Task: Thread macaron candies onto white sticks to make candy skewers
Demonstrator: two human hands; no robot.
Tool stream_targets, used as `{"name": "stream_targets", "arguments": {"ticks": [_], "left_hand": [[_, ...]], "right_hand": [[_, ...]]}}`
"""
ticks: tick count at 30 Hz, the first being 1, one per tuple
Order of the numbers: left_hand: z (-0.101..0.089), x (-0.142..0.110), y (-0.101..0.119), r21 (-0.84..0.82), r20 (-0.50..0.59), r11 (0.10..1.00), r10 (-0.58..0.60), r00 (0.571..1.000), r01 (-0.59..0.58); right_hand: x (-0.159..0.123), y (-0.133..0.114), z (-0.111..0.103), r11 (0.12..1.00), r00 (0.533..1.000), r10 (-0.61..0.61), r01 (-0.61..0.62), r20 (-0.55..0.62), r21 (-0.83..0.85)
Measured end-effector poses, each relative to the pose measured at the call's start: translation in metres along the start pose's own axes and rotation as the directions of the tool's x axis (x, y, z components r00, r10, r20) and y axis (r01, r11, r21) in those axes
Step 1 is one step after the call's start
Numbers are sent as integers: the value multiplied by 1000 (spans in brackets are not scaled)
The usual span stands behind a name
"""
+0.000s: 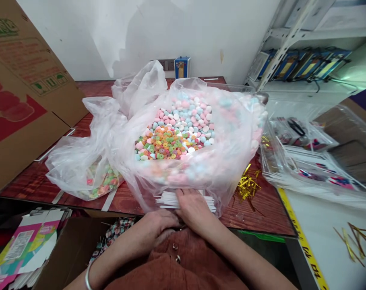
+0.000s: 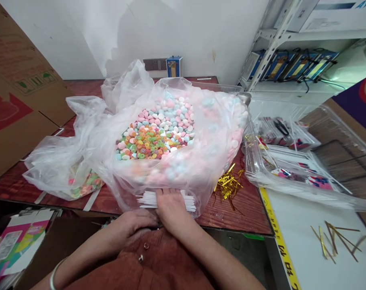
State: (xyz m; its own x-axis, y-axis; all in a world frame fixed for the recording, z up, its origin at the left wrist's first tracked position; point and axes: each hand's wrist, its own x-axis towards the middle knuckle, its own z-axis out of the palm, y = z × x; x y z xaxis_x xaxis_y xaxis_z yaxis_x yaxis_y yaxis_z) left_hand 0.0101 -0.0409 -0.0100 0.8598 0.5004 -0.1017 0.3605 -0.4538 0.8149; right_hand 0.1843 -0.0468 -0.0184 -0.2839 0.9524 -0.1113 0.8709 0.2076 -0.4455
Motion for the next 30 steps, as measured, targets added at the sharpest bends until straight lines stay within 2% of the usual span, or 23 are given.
{"name": "stream_targets", "arguments": {"ticks": [2, 3, 6, 9, 13, 17, 20, 22, 24, 25, 27, 30], "left_hand": [[-7, -5, 1, -7, 63, 1000, -24, 998, 24], [-9, -7, 0, 5, 57, 999, -47, 997, 47], [-11, -7, -6, 95, -95, 989, -100, 990, 109], [-7, 1, -15, 188, -269, 967, -117, 956, 171], [2, 16, -29, 281, -402, 920, -145, 904, 273], [7, 22, -40, 252, -509, 909, -167, 844, 332], [3, 18, -38, 136, -575, 945, -170, 800, 298], [-1, 15, -31, -2, -604, 966, -207, 769, 258], [-5, 13, -22, -214, -600, 954, -298, 743, 209], [-6, 14, -17, -339, -574, 923, -355, 738, 180], [-9, 17, -8, -556, -493, 822, -448, 746, 125], [-13, 25, 1, -704, -419, 706, -508, 753, 85]], "right_hand": [[-7, 13, 4, 1000, 1000, -13, 13, -11, 7], [-13, 19, 4, 1000, 999, -23, 24, -24, 18], [-31, 36, 4, 1000, 994, 7, -6, -108, 2], [-36, 47, 10, 989, 979, 46, -71, -196, -126], [-24, 49, 26, 976, 967, 10, -66, -254, -210], [-19, 51, 36, 978, 947, -41, -28, -317, -209], [-26, 59, 39, 983, 915, -82, 9, -396, -183], [-33, 64, 38, 989, 863, -122, 62, -490, -136], [-38, 65, 37, 989, 798, -145, 135, -584, -62], [-40, 65, 36, 985, 773, -148, 171, -617, -23], [-41, 61, 33, 975, 754, -152, 219, -639, 27], [-41, 54, 30, 968, 742, -167, 250, -649, 36]]}}
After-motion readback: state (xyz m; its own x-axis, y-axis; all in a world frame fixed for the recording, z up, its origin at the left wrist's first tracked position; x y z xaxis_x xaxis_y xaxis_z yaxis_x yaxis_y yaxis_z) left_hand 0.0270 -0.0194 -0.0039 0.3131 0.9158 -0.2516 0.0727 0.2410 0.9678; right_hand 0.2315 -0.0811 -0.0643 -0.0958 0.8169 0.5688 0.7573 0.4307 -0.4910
